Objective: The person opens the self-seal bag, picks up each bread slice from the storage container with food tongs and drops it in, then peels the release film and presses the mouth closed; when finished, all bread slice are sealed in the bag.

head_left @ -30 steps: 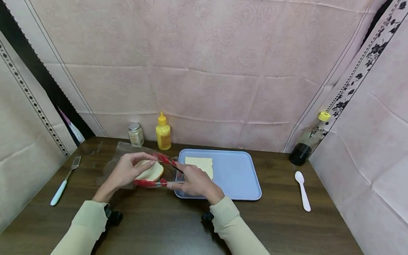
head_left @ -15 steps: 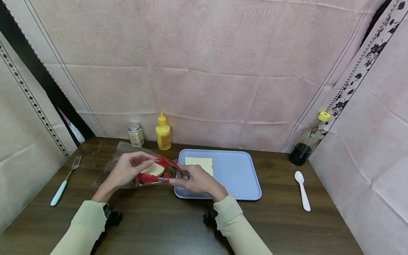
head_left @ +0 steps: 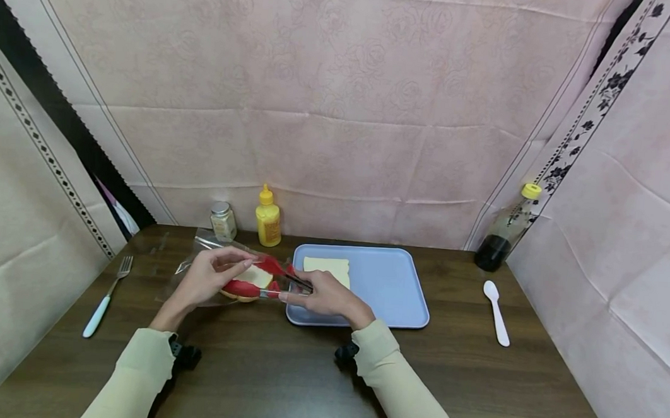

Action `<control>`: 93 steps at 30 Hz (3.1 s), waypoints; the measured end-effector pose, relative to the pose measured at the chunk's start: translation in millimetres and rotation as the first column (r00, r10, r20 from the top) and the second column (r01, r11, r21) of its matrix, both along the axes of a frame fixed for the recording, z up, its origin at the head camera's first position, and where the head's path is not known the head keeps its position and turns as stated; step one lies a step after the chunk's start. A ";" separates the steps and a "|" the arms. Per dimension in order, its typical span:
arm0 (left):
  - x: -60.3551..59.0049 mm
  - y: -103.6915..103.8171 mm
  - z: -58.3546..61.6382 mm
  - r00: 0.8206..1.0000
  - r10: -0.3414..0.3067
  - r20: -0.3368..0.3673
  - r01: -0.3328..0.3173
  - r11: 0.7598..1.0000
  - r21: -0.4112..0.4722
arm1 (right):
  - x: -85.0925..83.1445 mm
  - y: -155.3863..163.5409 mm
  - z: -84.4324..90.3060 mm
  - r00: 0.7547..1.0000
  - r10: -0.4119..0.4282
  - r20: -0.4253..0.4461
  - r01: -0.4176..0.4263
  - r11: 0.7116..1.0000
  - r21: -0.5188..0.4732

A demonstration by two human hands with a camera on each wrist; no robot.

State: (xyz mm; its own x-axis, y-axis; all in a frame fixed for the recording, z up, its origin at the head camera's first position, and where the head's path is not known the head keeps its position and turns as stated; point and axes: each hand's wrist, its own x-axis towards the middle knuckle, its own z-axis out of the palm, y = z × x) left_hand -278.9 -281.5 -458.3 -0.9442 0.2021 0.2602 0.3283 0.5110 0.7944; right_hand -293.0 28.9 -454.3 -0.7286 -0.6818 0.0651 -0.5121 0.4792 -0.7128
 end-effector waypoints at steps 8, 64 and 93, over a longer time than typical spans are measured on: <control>2.4 0.1 0.5 1.000 -0.006 0.008 0.006 1.000 0.020 | 4.5 6.8 4.0 0.996 -0.041 -0.085 0.042 0.999 0.006; -4.2 -3.2 -9.0 0.999 0.029 -0.044 -0.030 0.999 -0.016 | 27.6 175.8 3.0 0.929 -0.352 -0.118 0.368 0.913 0.176; -2.5 -3.2 -9.4 0.998 0.021 -0.055 -0.021 1.000 -0.004 | 55.4 125.4 14.5 0.899 -0.204 -0.386 0.287 0.943 0.169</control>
